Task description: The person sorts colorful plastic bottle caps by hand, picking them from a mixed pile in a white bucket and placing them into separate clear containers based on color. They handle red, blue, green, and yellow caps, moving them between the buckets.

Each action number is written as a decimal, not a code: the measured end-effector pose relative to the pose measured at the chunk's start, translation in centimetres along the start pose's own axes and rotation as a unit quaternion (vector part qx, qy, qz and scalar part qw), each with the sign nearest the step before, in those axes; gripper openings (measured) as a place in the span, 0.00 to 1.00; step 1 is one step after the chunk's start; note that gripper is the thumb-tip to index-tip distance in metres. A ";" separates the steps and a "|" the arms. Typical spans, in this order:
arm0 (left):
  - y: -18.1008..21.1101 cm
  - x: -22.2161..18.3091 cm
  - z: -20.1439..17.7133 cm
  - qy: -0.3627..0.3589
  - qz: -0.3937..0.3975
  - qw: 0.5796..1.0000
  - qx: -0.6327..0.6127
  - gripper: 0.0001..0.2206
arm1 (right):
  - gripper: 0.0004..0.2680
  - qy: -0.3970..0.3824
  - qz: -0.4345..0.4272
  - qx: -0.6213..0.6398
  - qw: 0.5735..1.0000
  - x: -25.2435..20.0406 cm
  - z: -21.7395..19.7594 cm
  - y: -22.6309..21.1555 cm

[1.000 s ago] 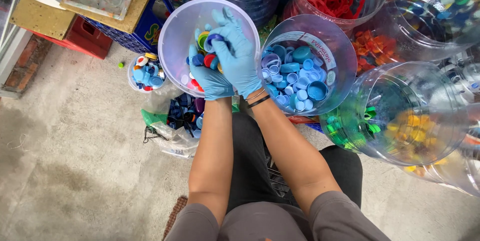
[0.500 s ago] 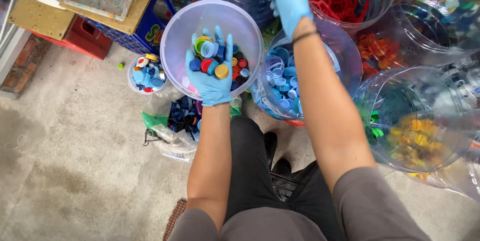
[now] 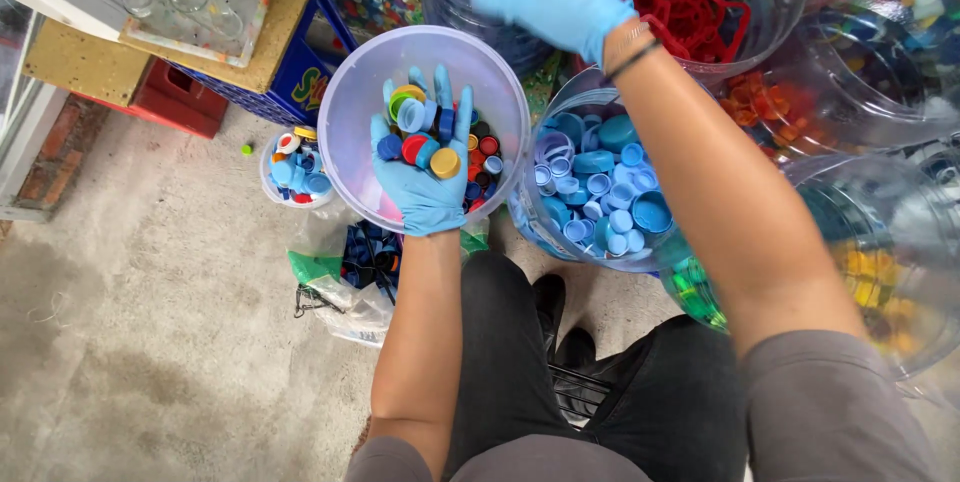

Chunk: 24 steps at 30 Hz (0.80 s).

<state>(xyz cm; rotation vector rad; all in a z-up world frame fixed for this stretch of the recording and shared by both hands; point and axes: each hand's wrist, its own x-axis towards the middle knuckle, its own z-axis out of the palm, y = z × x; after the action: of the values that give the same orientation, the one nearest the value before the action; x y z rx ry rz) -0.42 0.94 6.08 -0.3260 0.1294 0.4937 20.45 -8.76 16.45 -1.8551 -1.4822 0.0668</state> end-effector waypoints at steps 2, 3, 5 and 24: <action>0.3 0.8 -1.0 -0.027 -0.008 1.000 0.009 0.21 | 0.05 -0.048 -0.030 0.002 0.998 -1.1 0.2 -3.1; 0.6 1.1 -1.5 -0.055 -0.017 0.998 0.019 0.25 | 0.08 -0.094 -0.060 0.003 0.994 -1.6 0.3 -4.8; 0.4 1.1 -1.1 -0.052 -0.020 0.998 0.031 0.25 | 0.08 -0.112 -0.050 -0.020 0.992 -2.8 1.7 -5.8; -2.1 0.4 1.6 0.032 0.017 0.999 -0.003 0.19 | 0.15 -0.003 0.269 -0.154 0.951 -1.5 0.6 9.3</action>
<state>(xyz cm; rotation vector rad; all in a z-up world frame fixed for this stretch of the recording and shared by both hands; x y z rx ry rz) 1.00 -0.10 8.10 -0.3463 0.1956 0.5184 27.29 -10.18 10.11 -2.4745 -0.9881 0.1063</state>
